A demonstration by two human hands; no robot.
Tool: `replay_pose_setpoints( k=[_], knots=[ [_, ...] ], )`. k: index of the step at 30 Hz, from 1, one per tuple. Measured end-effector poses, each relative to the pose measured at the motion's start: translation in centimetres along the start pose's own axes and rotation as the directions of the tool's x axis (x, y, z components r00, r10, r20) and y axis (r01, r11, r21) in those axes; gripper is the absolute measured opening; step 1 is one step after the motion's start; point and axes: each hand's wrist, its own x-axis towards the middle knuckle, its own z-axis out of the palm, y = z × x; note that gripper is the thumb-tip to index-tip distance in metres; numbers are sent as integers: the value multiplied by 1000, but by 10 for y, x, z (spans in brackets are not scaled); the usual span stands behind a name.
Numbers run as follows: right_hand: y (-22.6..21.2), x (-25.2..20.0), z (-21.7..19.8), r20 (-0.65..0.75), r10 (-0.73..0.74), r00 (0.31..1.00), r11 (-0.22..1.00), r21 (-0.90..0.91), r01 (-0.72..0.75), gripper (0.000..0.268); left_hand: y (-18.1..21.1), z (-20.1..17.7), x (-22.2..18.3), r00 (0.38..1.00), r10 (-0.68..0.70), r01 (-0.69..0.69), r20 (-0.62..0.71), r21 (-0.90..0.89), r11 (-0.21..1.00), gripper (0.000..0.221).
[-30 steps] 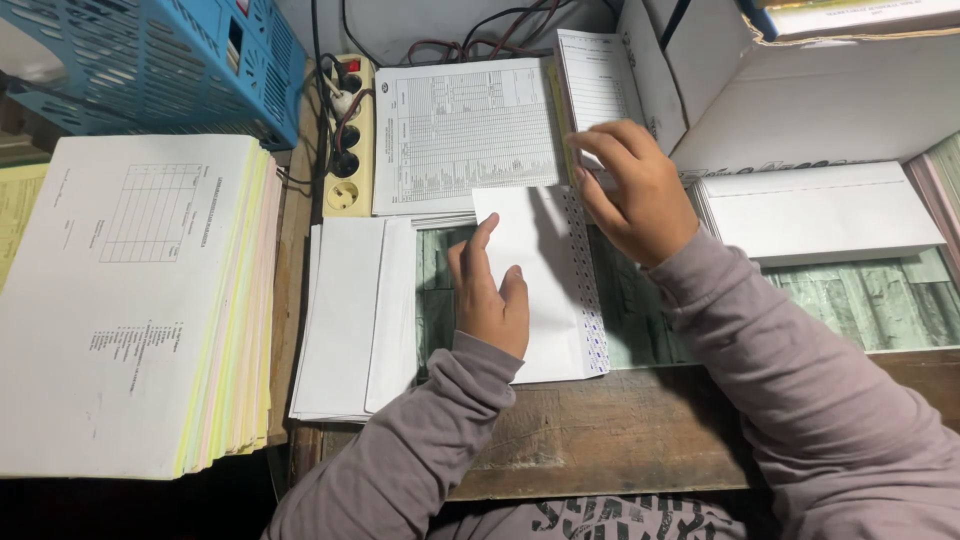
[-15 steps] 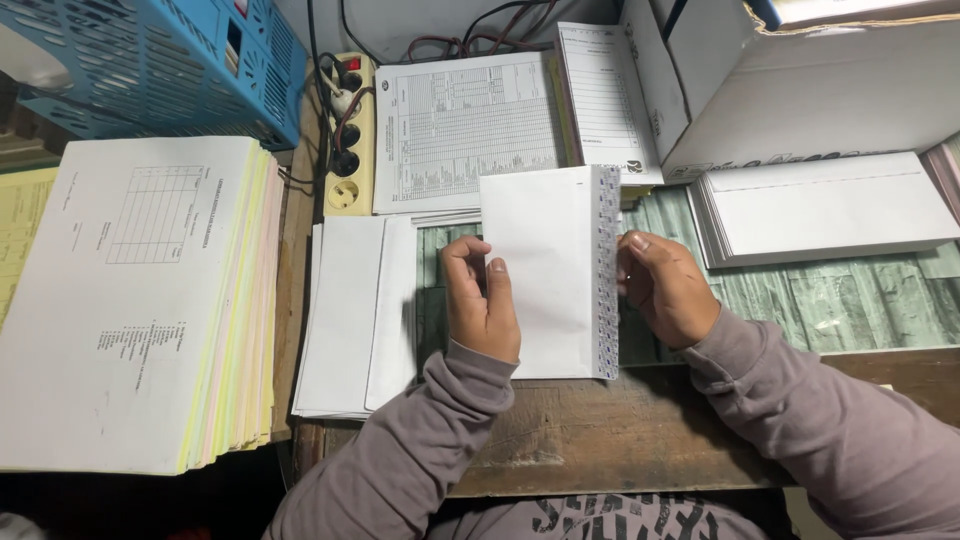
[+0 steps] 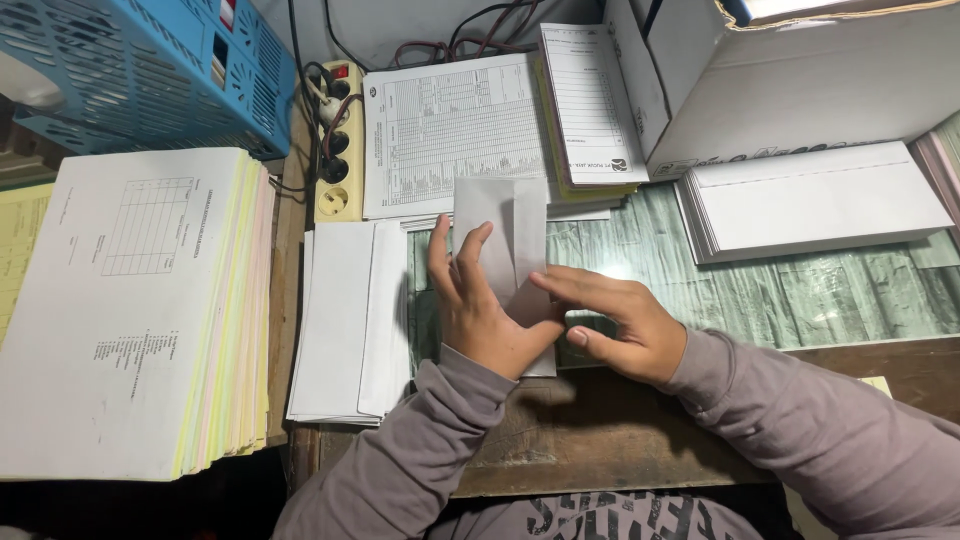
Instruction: Folding and stacking printed paper documents on a desk in a print shop.
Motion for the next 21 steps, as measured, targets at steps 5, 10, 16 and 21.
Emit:
replay_pose_setpoints(
  k=[5, 10, 16, 21],
  knots=[
    [8, -5, 0, -27, -97, 995, 995, -9, 97, 49, 6, -13, 0, 999, 50, -50, 0, 38, 998, 91],
    [20, 1, -7, -45, -41, 998, 998, 56, 43, 52, -2, -40, -11, 901, 352, -264, -253, 323, 909, 91],
    [35, 7, -18, 207, 141, 968, 982, -154, -110, 56, -8, -102, -14, 841, 421, -30, -341, 747, 664, 97],
    [34, 9, -16, 206, 207, 956, 973, -145, -180, 54, -42, -128, 4, 937, 335, -186, -97, 673, 716, 86]
  ],
)
